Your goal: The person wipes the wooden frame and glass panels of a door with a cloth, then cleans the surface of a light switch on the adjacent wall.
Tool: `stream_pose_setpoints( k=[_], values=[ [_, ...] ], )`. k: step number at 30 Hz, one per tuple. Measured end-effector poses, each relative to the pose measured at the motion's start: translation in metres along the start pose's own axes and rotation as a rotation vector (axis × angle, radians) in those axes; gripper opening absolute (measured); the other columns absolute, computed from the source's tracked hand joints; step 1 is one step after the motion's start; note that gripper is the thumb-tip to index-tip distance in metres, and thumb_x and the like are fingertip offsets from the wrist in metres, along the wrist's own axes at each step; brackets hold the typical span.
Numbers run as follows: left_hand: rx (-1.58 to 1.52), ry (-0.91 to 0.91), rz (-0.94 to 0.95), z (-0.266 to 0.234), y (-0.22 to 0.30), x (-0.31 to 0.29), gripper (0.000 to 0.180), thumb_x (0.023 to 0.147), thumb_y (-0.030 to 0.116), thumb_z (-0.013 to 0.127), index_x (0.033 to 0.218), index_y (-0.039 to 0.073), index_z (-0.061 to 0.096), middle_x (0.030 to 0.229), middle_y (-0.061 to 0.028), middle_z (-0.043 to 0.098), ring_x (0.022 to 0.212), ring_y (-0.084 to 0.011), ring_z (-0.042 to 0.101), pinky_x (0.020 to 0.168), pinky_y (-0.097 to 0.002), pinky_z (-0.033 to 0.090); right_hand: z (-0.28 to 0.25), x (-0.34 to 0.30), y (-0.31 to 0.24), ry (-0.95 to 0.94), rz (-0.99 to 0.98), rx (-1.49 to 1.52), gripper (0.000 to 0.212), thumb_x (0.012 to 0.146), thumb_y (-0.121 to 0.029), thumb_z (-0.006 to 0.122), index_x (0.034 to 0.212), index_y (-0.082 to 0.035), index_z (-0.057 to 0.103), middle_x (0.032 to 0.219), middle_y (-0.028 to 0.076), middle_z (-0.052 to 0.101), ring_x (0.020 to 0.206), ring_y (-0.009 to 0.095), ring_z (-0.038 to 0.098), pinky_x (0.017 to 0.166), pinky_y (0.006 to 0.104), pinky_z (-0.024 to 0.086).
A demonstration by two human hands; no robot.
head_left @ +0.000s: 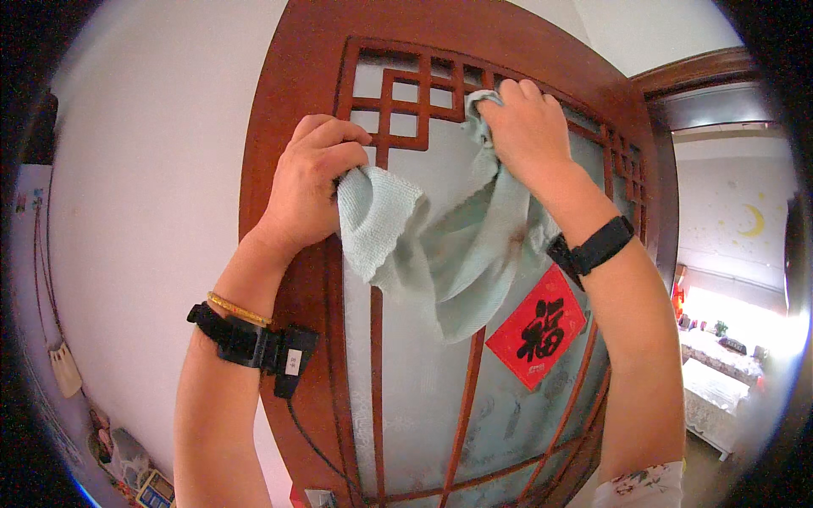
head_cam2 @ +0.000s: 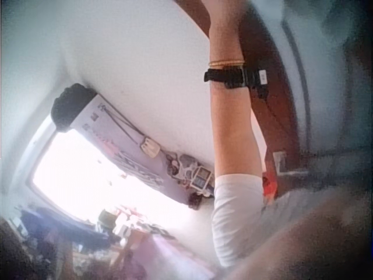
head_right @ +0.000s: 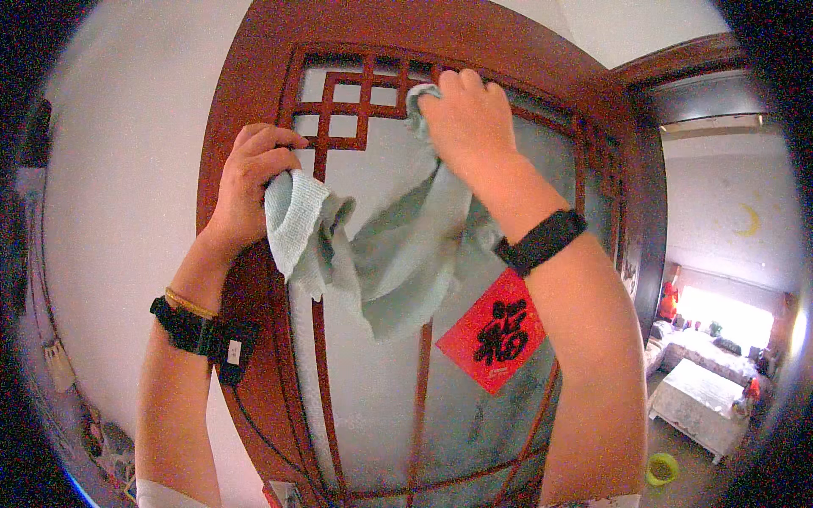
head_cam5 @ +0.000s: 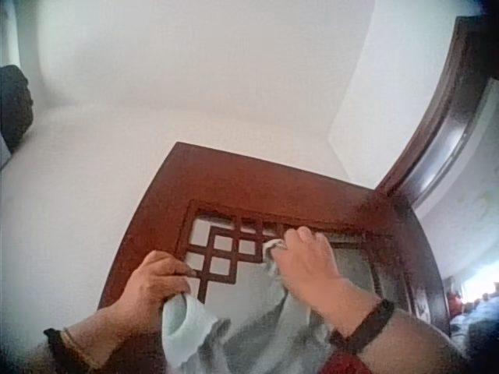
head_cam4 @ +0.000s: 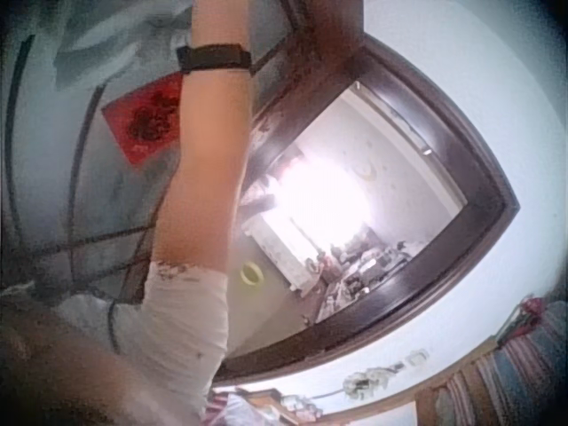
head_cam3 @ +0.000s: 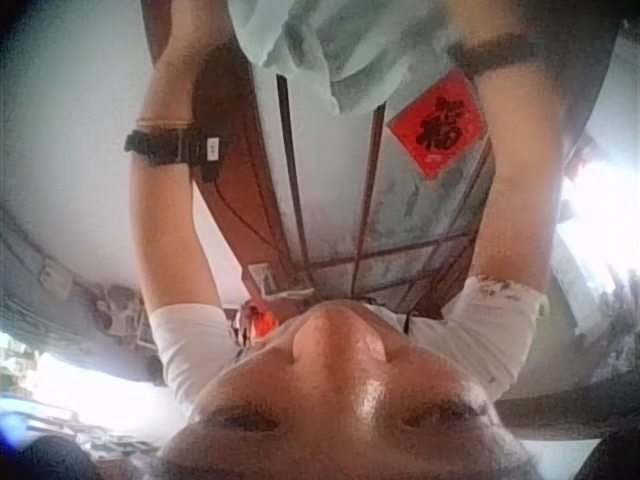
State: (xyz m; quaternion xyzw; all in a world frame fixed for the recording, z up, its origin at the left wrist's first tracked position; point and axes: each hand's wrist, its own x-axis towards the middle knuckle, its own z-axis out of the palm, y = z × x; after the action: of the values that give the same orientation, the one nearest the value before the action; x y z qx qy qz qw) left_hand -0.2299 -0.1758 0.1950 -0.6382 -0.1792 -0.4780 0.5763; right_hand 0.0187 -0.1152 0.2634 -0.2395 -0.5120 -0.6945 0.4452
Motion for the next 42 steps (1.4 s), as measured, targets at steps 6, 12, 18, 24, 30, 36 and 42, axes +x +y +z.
stream_pose_setpoints(
  k=[6, 12, 18, 24, 30, 36, 42],
  values=[
    [0.01, -0.019, -0.013, -0.001, 0.001, 0.003, 0.017, 0.057, 0.004, 0.069, 0.072, 0.006, 0.061, 0.097, -0.0069, 0.061, 0.097, -0.0285, 0.051, 0.081, -0.0374, 0.044, -0.032, -0.048, -0.03, -0.217, -0.04, 0.095, 0.014, 0.074, -0.016, 0.054, 0.08, -0.013, 0.066, 0.086, 0.007, 0.056, 0.09, 0.025, 0.054, 0.068, 0.0382, 0.046],
    [0.015, -0.047, -0.022, -0.01, 0.004, 0.009, 0.015, 0.058, 0.003, 0.067, 0.072, 0.006, 0.061, 0.096, -0.0067, 0.061, 0.097, -0.0291, 0.051, 0.081, -0.0378, 0.044, -0.033, -0.022, 0.004, -0.107, 0.359, 0.291, 0.016, 0.073, -0.013, 0.053, 0.081, -0.01, 0.067, 0.086, 0.009, 0.055, 0.088, 0.03, 0.055, 0.072, 0.0405, 0.049],
    [0.048, -0.044, 0.009, -0.009, 0.006, 0.023, 0.016, 0.058, 0.005, 0.067, 0.073, 0.006, 0.062, 0.096, -0.0066, 0.061, 0.096, -0.0297, 0.052, 0.081, -0.0377, 0.045, 0.032, 0.021, 0.034, -0.05, 0.418, 0.411, 0.028, 0.078, -0.024, 0.053, 0.103, -0.015, 0.064, 0.102, 0.012, 0.056, 0.099, 0.031, 0.051, 0.081, 0.0449, 0.046],
    [0.147, -0.108, -0.023, -0.013, 0.006, 0.024, 0.02, 0.056, 0.005, 0.07, 0.074, 0.005, 0.061, 0.099, -0.0076, 0.06, 0.1, -0.0281, 0.051, 0.082, -0.0369, 0.044, 0.033, 0.014, 0.045, -0.057, 0.28, 0.237, 0.026, 0.078, -0.028, 0.057, 0.101, -0.018, 0.064, 0.1, 0.007, 0.055, 0.102, 0.027, 0.049, 0.085, 0.0419, 0.041],
    [0.198, -0.085, -0.049, -0.009, 0.003, 0.022, 0.02, 0.056, 0.004, 0.071, 0.075, 0.004, 0.061, 0.101, -0.0076, 0.059, 0.1, -0.0286, 0.051, 0.083, -0.036, 0.044, 0.048, -0.029, 0.106, -0.018, 0.169, 0.069, 0.023, 0.075, -0.023, 0.063, 0.097, -0.018, 0.065, 0.099, 0.004, 0.053, 0.104, 0.025, 0.047, 0.085, 0.0416, 0.04],
    [0.269, -0.049, -0.082, 0.012, 0.016, 0.028, 0.022, 0.058, 0.009, 0.069, 0.078, 0.006, 0.06, 0.102, -0.0079, 0.06, 0.1, -0.0307, 0.05, 0.086, -0.0393, 0.042, 0.07, -0.068, 0.149, -0.11, 0.251, -0.038, 0.023, 0.072, -0.025, 0.066, 0.094, -0.019, 0.065, 0.098, 0.004, 0.053, 0.103, 0.025, 0.048, 0.083, 0.0425, 0.041],
    [0.271, -0.136, -0.122, 0.041, 0.034, 0.038, 0.033, 0.056, 0.006, 0.076, 0.084, 0.012, 0.061, 0.112, -0.0052, 0.055, 0.11, -0.0292, 0.045, 0.093, -0.0427, 0.036, 0.075, -0.072, 0.151, -0.104, 0.279, -0.105, 0.018, 0.074, -0.024, 0.061, 0.091, -0.019, 0.066, 0.095, 0.004, 0.053, 0.098, 0.025, 0.049, 0.078, 0.0419, 0.04]
  ],
)
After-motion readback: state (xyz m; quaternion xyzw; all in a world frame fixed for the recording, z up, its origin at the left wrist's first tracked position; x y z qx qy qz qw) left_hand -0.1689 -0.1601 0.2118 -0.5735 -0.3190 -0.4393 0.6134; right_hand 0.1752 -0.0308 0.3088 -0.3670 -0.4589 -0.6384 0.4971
